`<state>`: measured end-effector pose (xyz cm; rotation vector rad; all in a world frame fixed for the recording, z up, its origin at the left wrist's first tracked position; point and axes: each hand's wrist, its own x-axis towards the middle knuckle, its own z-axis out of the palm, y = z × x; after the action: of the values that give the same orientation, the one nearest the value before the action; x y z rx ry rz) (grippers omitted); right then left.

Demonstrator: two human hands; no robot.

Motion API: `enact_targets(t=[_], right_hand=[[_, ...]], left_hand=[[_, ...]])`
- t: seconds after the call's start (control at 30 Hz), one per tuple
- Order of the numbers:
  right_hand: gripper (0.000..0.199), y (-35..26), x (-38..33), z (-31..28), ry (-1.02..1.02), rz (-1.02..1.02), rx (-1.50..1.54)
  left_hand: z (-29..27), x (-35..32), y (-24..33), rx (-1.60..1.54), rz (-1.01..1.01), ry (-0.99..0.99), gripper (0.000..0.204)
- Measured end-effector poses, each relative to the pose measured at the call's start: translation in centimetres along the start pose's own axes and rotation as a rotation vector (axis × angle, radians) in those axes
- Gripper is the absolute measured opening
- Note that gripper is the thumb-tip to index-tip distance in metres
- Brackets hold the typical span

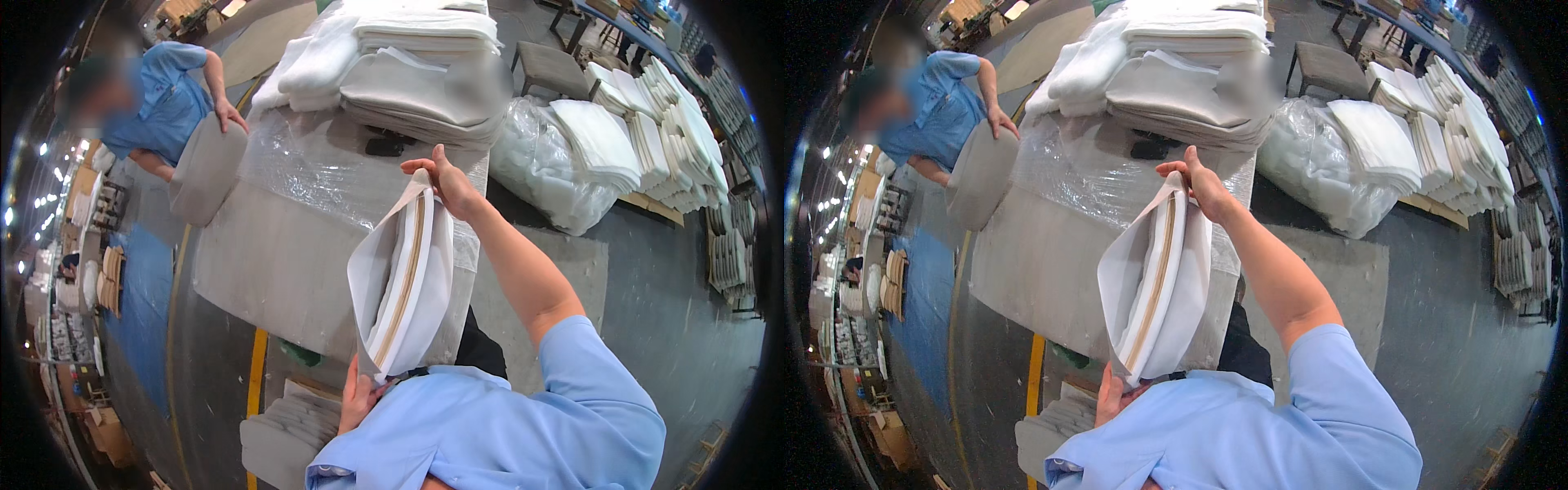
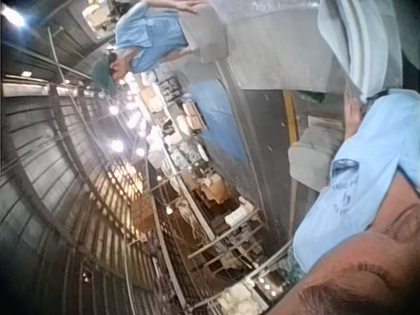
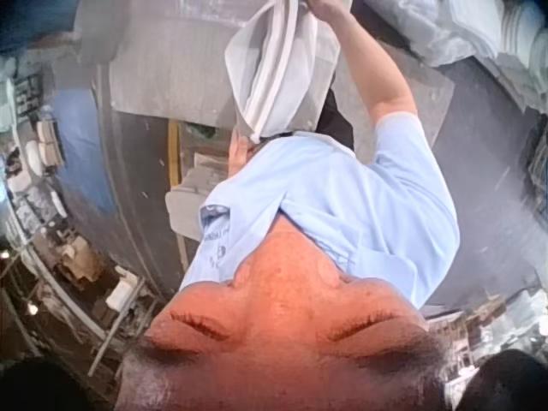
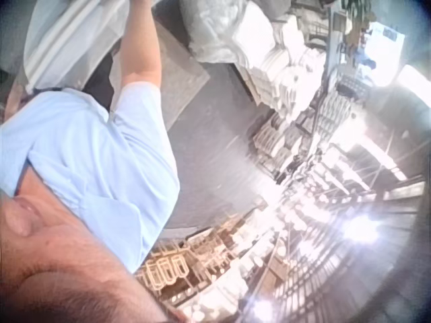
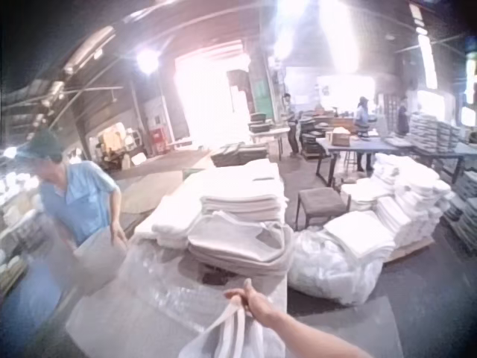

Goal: The person inserts white foam inserts into gray fabric covers and places the finished cushions on a stack. The person works at a table in a warehouse with another worker nearby performing similar tasks.

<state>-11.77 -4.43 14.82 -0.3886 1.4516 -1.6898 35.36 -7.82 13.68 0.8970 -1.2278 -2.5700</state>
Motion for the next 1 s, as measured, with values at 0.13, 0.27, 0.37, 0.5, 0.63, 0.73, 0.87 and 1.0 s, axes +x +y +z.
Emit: enact_targets(t=[0.13,0.27,0.37,0.5,0.63,0.73,0.87,1.0], right_hand=[[0.081,0.0,-0.1,-1.8,0.082,0.040,-0.064],[0.050,0.4,-0.2,-2.6,0.186,0.193,-0.125],[0.038,0.3,-2.1,-6.6,0.157,0.087,-0.063],[0.040,-1.5,-6.7,-5.4,0.114,0.055,-0.048],[0.055,-0.5,-9.9,-6.2,0.188,-0.118,-0.064],[0.068,2.7,-9.4,-3.4,0.310,-0.133,0.005],[0.064,8.9,-7.4,-4.3,0.488,-0.170,0.081],[0.050,9.1,-8.1,-4.2,0.403,-0.136,0.193]], left_hand=[[0.8,0.7,1.1,-0.410,-0.129,0.236,0.067],[-3.3,3.3,-1.5,-0.295,-0.488,0.258,0.056],[-1.5,5.2,-0.7,-0.324,-0.498,0.232,0.049],[-0.1,4.0,4.6,0.080,0.090,0.349,0.066],[-0.5,5.0,10.0,0.208,0.430,0.225,0.060],[-3.8,5.7,9.5,-0.042,0.423,0.281,0.056],[-4.0,10.5,4.8,0.070,0.407,0.572,0.061],[-4.0,9.4,3.9,-0.019,0.414,0.639,0.053]])
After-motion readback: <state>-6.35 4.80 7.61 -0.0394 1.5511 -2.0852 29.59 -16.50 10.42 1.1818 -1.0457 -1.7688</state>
